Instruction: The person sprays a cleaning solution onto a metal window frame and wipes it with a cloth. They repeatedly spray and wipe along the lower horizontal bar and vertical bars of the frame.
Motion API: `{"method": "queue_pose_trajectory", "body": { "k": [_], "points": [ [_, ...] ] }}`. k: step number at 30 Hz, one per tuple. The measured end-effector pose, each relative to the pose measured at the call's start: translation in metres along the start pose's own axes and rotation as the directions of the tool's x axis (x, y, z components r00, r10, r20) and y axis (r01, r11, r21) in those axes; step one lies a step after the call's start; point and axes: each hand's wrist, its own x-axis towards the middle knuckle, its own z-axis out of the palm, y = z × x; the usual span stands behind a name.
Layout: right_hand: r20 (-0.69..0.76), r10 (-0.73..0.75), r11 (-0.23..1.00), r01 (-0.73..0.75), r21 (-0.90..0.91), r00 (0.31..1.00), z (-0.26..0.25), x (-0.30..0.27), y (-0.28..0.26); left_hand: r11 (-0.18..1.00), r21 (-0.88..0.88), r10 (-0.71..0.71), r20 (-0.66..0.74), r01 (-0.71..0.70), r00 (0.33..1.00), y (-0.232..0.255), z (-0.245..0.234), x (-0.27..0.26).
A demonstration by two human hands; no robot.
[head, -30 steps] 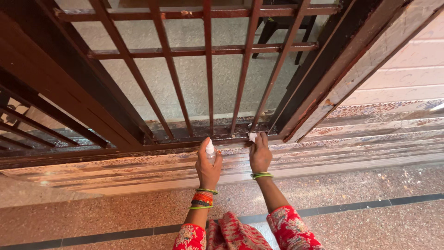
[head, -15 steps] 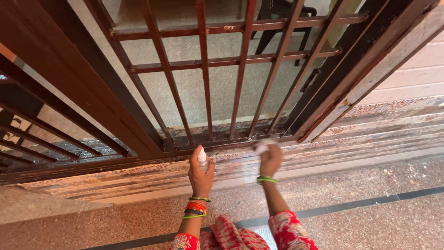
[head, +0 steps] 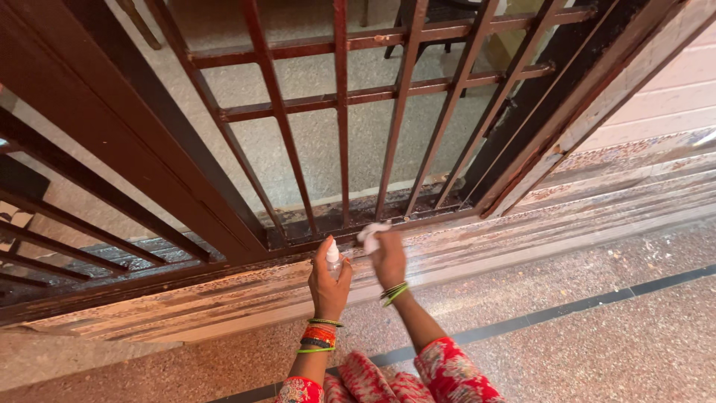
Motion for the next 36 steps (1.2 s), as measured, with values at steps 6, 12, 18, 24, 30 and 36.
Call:
{"method": "queue_pose_trajectory", "body": {
  "k": [6,12,18,24,30,36],
  "points": [
    [-0.308,0.184,0.880,-0.296,-0.371,0.933,-0.056,0.042,0.075,0.999,0.007,-0.035,-0.009,0.035,0.999,-0.010,-0.017,-0.002],
    [-0.068,-0.033,0.745,-0.021,-0.667,0.997,-0.015,0.026,0.060,1.000,0.001,-0.016,-0.022,0.016,1.000,-0.011,-0.027,-0.003],
    [0.305,-0.159,0.932,0.245,-0.266,0.939,0.016,-0.001,-0.013,1.000,-0.023,-0.022,-0.007,0.021,1.000,-0.011,-0.021,-0.003],
    [-0.014,-0.045,0.906,0.035,-0.422,0.999,-0.033,0.037,0.090,1.000,-0.018,-0.002,0.012,0.002,1.000,-0.012,-0.012,-0.004],
    [-0.049,0.417,0.844,-0.406,-0.351,0.908,-0.055,0.060,0.106,0.999,-0.038,-0.030,0.046,0.032,0.998,-0.016,-0.016,-0.007],
    [0.082,-0.157,0.931,0.175,-0.320,0.984,0.017,0.008,0.033,0.997,-0.072,-0.002,0.046,0.005,0.999,-0.010,-0.003,-0.006]
  ]
}}
